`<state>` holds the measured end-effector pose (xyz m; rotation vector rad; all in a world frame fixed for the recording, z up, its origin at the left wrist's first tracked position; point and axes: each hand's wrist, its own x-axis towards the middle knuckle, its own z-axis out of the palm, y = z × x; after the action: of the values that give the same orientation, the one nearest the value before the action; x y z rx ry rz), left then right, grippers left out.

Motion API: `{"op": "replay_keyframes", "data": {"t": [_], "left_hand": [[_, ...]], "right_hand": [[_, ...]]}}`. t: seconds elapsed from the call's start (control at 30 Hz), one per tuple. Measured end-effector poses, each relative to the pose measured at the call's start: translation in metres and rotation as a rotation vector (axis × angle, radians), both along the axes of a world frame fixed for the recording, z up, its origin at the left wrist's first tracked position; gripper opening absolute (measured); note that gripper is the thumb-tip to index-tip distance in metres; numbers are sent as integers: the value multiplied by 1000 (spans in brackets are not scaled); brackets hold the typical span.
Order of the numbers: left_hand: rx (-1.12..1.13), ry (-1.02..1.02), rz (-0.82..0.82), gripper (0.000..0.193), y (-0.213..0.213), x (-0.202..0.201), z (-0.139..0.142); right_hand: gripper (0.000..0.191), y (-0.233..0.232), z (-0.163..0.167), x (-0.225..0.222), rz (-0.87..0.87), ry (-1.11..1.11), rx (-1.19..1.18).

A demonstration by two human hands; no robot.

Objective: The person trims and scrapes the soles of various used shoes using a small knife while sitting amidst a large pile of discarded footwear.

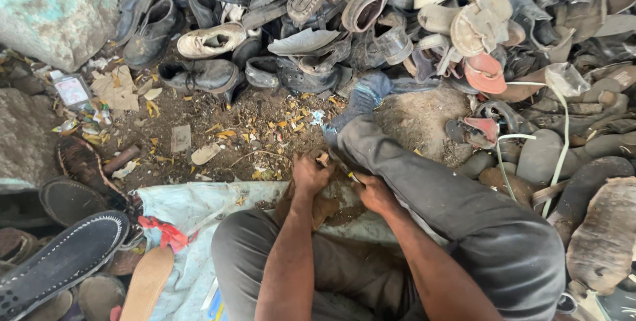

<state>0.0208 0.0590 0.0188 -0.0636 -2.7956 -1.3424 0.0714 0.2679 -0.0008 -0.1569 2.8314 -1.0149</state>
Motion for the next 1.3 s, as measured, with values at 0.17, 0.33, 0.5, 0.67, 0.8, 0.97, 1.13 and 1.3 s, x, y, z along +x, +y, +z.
{"op": "replay_keyframes", "data": {"t": [0.17,0.33,0.5,0.67,0.8,0.97,1.13,1.3], "left_hand": [[-14,-71,3,51,0,-3,-2],[94,-208,19,53,2,-1,-3],[215,-39,29,51,-1,5,1],[523,-80,-10,37,-7,6,-2],[316,186,13,26,-7,3,-8],[432,-86,75,24,-8,3,-6],[567,-25,86,20,-5,4,-2],[712,-141,86,18,-7,4,-3]], "right_hand": [[41,18,-4,7,-23,-129,-199],[42,31,16,14,-48,-281,-261],[39,14,23,-1,-69,-348,-281],[40,20,29,12,49,-274,-255],[37,21,39,17,180,-128,-315],[37,3,54,19,48,-333,-99],[37,6,64,33,200,-52,-187],[28,-11,60,25,149,-80,-76]]}}
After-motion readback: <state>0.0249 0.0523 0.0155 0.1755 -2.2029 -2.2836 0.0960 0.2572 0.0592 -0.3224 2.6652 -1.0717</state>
